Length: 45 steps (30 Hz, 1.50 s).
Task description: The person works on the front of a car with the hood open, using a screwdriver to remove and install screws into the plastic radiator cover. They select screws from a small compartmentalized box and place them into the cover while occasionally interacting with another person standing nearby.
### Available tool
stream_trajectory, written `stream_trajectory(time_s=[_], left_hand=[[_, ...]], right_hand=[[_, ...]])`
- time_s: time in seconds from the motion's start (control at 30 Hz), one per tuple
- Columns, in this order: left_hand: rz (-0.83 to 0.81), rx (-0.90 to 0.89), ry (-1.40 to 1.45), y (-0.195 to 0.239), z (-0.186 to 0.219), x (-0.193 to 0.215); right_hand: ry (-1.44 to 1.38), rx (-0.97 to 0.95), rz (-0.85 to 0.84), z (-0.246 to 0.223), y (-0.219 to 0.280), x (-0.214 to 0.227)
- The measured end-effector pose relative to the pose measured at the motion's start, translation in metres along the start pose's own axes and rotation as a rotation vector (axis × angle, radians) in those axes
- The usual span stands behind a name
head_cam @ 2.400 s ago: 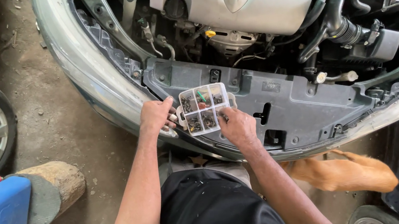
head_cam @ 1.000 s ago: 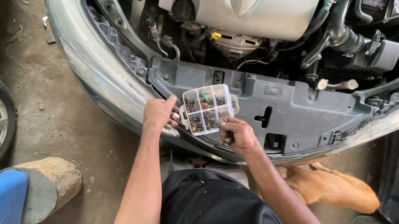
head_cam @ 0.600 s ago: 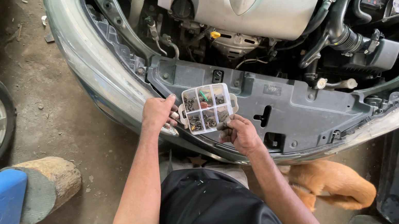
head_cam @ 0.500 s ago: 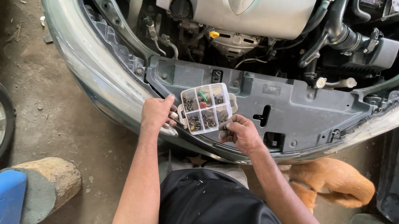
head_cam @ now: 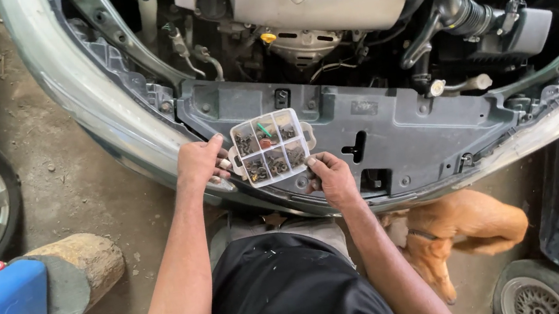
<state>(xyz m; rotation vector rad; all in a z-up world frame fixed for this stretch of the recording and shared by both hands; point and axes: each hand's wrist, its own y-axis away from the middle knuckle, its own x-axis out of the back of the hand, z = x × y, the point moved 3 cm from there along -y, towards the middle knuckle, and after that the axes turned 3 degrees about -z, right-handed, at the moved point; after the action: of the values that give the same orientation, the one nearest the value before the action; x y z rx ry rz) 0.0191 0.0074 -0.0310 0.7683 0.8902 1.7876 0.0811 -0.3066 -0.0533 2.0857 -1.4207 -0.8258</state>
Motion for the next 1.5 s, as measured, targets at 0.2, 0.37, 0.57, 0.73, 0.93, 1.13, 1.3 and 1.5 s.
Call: stream_trajectory(time_s=[0.2,0.37,0.57,0.73,0.93,1.13,1.3,1.5], left_hand=[[0.005,0.017,0.018,-0.002,0.001,-0.001],[0.018,0.01,0.005,-0.001,0.003,-0.002],[0.009,0.011,0.029,0.0,0.0,-0.001],[0.003,0.002,0.038,0.002,-0.001,0.0],[0.001,-0.003,0.029,0.007,0.002,0.002],[-0.013,-0.025,0.042,0.006,-0.001,0.002],[-0.06,-0.096,0.004,-0.014,-0.016,0.001],[-0.071,-0.034,0.014,-0.026,-0.022,-0.002]], right_hand=[[0.08,0.028,-0.008,-0.014,0.004,-0.004],[0.131,0.025,-0.003,-0.02,0.007,0.0],[0.113,-0.012,0.011,-0.017,0.01,0.004],[0.433,0.026,0.083,-0.033,0.024,-0.014],[0.436,0.019,0.095,-0.017,0.019,-0.016],[0.482,0.028,0.109,-0.028,0.024,-0.028],[0.48,0.092,0.148,-0.019,0.019,-0.017],[0.452,0.089,0.182,-0.024,0.021,-0.004]])
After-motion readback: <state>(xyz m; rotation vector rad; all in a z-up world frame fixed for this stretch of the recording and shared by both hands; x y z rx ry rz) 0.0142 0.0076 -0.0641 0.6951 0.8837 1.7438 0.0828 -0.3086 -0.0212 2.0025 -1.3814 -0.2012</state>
